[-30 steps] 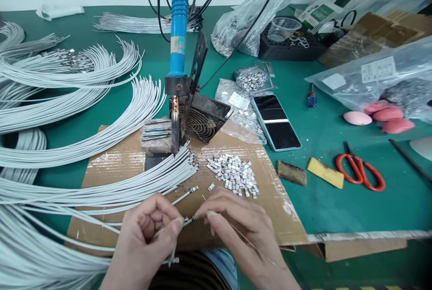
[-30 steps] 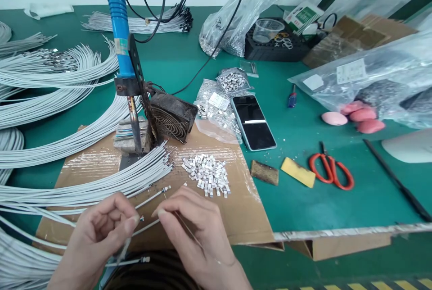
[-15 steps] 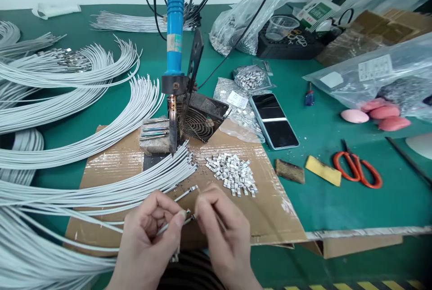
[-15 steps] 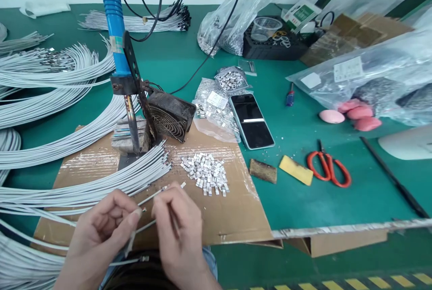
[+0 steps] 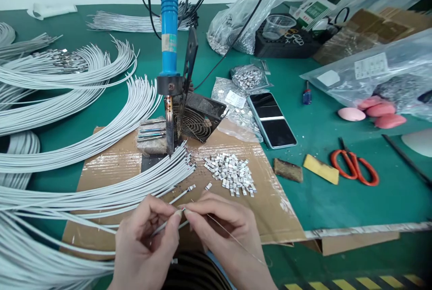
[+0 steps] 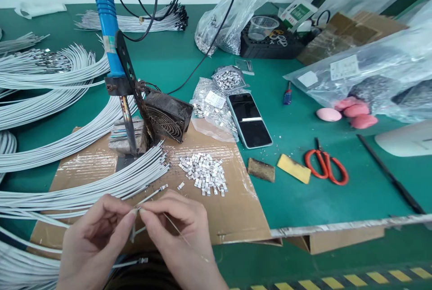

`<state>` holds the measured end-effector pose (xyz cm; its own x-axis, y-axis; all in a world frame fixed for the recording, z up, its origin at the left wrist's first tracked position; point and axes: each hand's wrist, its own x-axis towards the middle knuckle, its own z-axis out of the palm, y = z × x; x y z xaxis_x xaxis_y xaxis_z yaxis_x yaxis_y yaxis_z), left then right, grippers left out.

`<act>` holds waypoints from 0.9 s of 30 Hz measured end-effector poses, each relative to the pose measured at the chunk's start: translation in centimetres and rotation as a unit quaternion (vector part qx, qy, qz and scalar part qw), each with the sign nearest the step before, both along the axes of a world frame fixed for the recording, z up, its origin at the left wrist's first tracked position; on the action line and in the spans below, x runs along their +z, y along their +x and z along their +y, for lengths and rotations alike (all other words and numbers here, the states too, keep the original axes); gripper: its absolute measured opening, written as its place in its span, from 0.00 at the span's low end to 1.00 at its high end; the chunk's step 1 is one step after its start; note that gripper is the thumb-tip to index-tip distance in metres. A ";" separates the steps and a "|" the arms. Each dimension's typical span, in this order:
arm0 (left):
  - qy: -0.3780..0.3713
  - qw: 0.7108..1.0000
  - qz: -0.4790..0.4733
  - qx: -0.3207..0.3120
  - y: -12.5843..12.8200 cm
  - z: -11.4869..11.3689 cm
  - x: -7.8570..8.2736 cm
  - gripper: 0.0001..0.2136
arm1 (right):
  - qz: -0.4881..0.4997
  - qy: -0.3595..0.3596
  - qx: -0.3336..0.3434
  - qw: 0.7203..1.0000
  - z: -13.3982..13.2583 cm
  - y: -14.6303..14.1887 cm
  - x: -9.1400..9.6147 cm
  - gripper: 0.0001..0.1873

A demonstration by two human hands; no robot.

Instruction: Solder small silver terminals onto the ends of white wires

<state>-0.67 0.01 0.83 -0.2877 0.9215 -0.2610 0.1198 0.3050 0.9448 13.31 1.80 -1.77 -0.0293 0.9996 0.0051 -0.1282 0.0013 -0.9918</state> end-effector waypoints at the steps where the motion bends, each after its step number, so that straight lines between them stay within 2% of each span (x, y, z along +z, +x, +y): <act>1: 0.009 1.000 0.028 -0.004 0.0 -0.2 -0.1 0.08 | -0.007 -0.002 0.000 1.000 0.1 0.1 0.3 0.11; 4: 0.031 0.995 0.098 -0.015 0.1 -0.6 -0.6 0.07 | -0.033 0.004 -0.014 0.999 0.1 0.2 0.6 0.12; 7: 0.014 0.995 0.098 -0.011 0.4 -0.9 -1.0 0.08 | -0.056 0.019 -0.067 0.996 -0.6 -0.8 -0.3 0.09; 11: -0.034 0.999 -0.008 -0.009 0.5 -1.0 -1.3 0.14 | -0.057 0.052 -0.165 0.983 -2.2 -3.1 -2.0 0.10; 14: -0.063 0.992 -0.106 -0.010 0.2 -0.5 -0.9 0.19 | -0.079 0.136 -0.195 0.968 -2.5 -3.8 -2.3 0.12; 16: -0.082 0.987 -0.140 -0.009 -0.1 0.1 -0.5 0.21 | -0.107 0.179 -0.171 0.963 -2.0 -3.0 -2.0 0.15; 17: -0.091 0.985 -0.146 -0.009 -0.1 0.5 -0.3 0.21 | -0.120 0.176 -0.138 0.967 -1.5 -2.3 -1.8 0.14; 19: -0.106 0.984 -0.145 -0.011 -0.2 1.1 -0.1 0.19 | -0.129 0.129 -0.071 0.981 -0.6 -0.5 -1.3 0.11; 21: -0.116 0.983 -0.140 -0.014 -0.2 1.5 0.0 0.17 | -0.123 0.085 -0.042 0.988 0.3 1.2 -1.0 0.11; 24: -0.117 0.983 -0.142 -0.021 0.0 1.7 -0.1 0.15 | -0.136 0.052 -0.006 0.989 1.2 2.6 -0.6 0.18; 27: -0.112 0.984 -0.137 -0.029 0.1 1.8 0.0 0.15 | -0.172 0.048 0.064 0.982 1.6 2.4 0.0 0.21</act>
